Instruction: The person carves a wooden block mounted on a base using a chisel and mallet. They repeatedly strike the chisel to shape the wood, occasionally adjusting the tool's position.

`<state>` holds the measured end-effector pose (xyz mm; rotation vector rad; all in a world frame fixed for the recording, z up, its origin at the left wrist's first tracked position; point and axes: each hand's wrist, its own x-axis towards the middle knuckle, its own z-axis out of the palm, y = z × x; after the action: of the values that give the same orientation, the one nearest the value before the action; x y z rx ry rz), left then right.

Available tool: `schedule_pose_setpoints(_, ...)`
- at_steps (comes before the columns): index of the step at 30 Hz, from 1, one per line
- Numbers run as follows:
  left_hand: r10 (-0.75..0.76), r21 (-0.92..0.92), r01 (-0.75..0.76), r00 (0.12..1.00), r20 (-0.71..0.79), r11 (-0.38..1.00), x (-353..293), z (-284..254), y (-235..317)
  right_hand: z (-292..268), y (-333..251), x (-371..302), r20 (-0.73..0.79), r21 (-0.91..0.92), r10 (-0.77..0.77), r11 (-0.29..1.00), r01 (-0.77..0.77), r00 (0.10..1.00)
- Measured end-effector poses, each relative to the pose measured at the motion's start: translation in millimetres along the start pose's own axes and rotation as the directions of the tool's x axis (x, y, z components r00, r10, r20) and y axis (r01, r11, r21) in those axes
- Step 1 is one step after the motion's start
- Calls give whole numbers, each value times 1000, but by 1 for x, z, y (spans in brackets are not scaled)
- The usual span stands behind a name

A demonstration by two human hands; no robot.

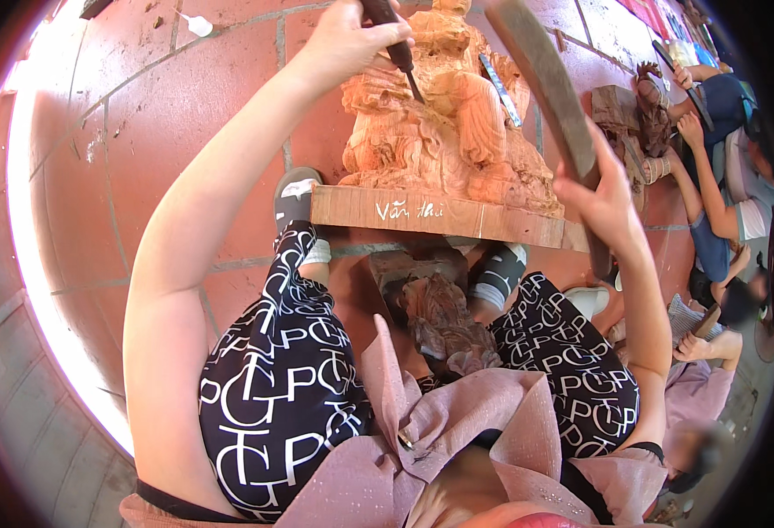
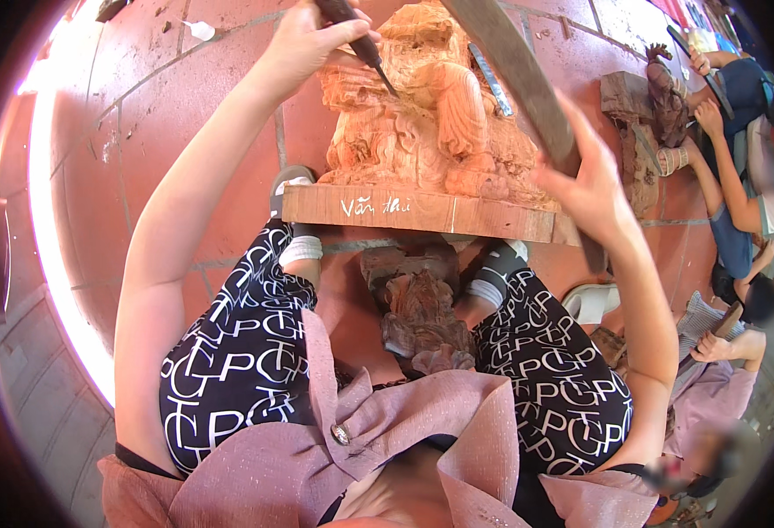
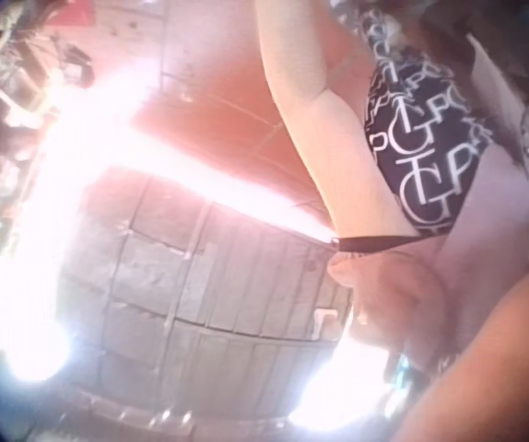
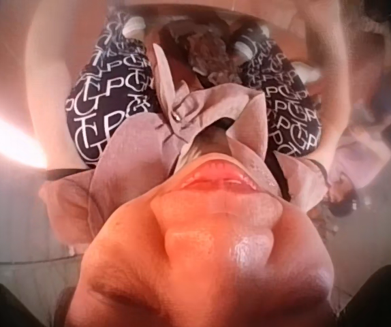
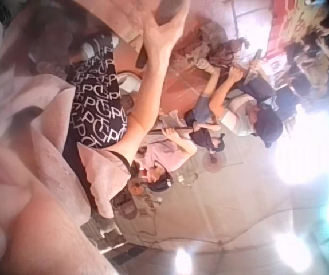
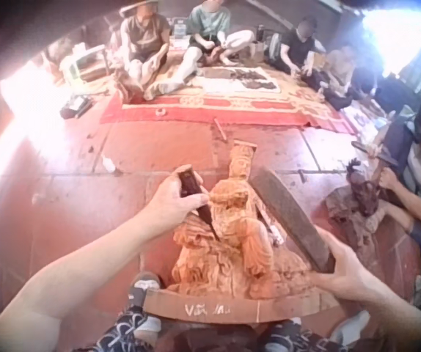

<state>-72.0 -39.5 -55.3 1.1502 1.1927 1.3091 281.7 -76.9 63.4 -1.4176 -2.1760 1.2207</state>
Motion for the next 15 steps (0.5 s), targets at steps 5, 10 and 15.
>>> schedule_pose_setpoints(5, 9, -75, -14, 998, -63, 997, -17, -5, 46, 10, 10, -40, 248, 288, 327, 874, -392, 912)
schedule_pose_setpoints(10, 40, -14, -40, 999, 2, 999, -26, 10, 36, 10, 8, -41, 197, 335, 367, 846, -414, 909)
schedule_pose_setpoints(15, -20, -6, 21, 993, 116, 1000, -35, 18, 23, 8, 6, -35, 259, 350, 379, 820, -452, 888)
